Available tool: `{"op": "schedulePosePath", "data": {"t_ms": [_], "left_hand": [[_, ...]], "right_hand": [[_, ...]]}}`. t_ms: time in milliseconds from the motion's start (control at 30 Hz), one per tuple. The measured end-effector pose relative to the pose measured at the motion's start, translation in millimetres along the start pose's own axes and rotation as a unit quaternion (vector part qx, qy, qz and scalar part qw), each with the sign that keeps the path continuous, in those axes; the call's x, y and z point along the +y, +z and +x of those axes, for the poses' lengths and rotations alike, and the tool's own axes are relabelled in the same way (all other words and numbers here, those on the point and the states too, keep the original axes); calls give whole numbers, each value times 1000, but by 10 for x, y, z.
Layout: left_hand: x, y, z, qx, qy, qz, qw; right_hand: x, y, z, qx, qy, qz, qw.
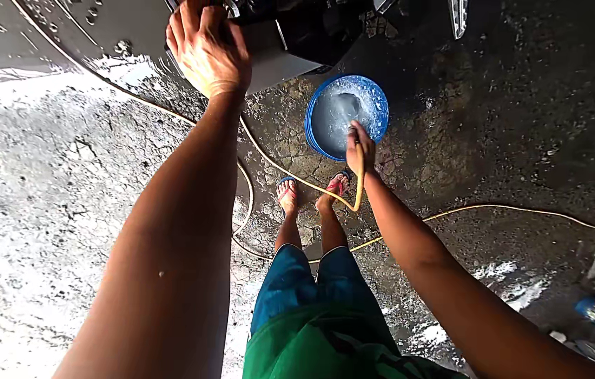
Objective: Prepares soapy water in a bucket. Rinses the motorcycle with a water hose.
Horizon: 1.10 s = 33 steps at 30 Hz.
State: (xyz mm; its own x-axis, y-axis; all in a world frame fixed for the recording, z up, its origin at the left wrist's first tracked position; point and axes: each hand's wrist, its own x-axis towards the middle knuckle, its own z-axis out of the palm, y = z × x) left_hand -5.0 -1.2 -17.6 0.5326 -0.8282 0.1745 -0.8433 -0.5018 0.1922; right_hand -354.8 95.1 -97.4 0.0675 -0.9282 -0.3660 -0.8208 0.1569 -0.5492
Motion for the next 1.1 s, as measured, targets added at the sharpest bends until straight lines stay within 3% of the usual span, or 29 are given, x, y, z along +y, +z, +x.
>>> {"op": "schedulePosePath", "data": {"t_ms": [100,167,300,400,467,567,633,700,767,867,967,1100], "left_hand": [[-2,8,-4,2,4,-1,1000],[-3,-11,-8,1,7,-9,1000],[-2,-7,-8,6,8,-9,1000],[3,-13,-15,1,4,-4,1000],[-4,-9,0,3,7,-6,1000],[-14,-27,-7,-13,8,-13,1000],[-7,-39,-9,-13,10,-18,1000],[-4,-54,-22,-9,13,-23,1000],[-11,-42,-25,0,17,-26,1000],[-9,-51,-23,-7,13,-24,1000],[4,-46,-19,-6,9,-19,1000],[-4,-41,-15,-4,16,-25,1000]], "right_hand": [[11,199,-231,-88,24,-13,996],[314,262,-432,-106,83,-36,990],[779,60,-416,-12,180,-74,981],[553,-133,-43,92,156,-82,980],[344,-141,178,107,92,-66,988],[95,-40,140,-9,16,-50,999],[129,85,-61,-77,39,-69,994],[376,179,-307,-90,86,-79,989],[637,155,-417,-56,141,-85,985],[641,-87,-237,36,183,-96,978],[432,-163,181,135,124,-72,980],[-41,-64,347,79,-3,-63,995]]}}
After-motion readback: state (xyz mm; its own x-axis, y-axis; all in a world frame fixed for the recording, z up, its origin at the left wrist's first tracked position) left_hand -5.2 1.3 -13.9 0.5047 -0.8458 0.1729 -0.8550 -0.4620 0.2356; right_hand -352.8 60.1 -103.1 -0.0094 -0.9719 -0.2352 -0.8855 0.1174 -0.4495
